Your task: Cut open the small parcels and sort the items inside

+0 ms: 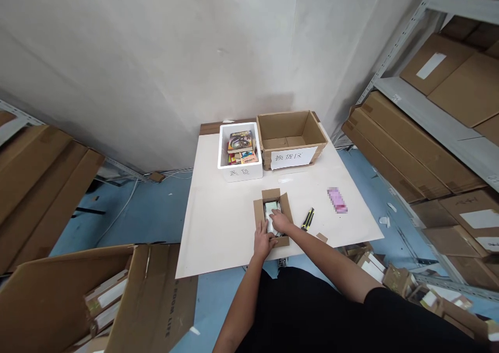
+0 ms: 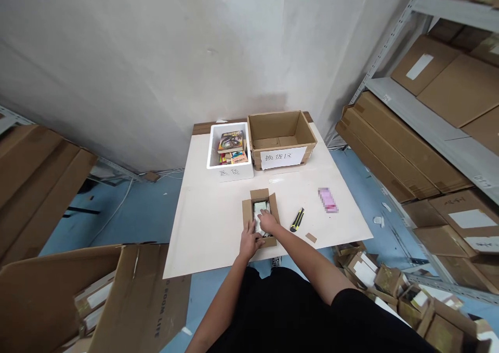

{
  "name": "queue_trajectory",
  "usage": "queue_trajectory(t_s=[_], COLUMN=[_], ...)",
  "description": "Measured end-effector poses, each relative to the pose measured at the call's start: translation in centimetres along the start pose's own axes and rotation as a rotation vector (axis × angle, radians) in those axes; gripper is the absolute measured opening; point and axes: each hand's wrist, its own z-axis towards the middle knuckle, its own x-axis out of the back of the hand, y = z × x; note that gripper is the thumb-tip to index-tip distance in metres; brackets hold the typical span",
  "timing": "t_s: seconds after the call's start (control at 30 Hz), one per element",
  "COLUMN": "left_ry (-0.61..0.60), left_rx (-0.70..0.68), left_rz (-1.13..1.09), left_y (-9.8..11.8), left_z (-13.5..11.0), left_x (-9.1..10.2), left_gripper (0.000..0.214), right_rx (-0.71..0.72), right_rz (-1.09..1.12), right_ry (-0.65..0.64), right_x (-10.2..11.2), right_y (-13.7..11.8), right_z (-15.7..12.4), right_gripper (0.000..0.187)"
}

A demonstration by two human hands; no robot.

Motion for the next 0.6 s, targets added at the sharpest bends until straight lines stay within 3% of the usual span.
queue_trajectory(t_s=[0.1,0.23,0.33,0.53,0.6], left_ry=[-0.003,-0.027,-0.043,-0.029,-0.012], left_rx=[0.01,0.029,0.055,0.045,0.03], left_rz=[0.013,0.012,0.002,0.013,0.021], left_y=[0.3,0.7,0.8,0.7,0.6], left_z=[0.1,0.2,0.3,0.4,0.2], left_x=[-0.2,-0.4,-0.3,-0.2,-0.2], left_gripper=[0.014,0.012,0.01,0.009,0.008], right_rx=[-0.096,-0.166,-0.17,-0.146,-0.134], right_rz=[0.019,0.008,0.012,0.029,0.028], right_ry=[0.066,-0.031,-0.036,0.003,0.073], right_x=[0.8,2.5,3.0,2.7,2.4], right_y=[0.4,0.2,0.0,0.1,0.2], right_z=[1.1,4.0,5.1,3.5,2.3], right_gripper=[0.061,0.077,0.078,0.078,0.076])
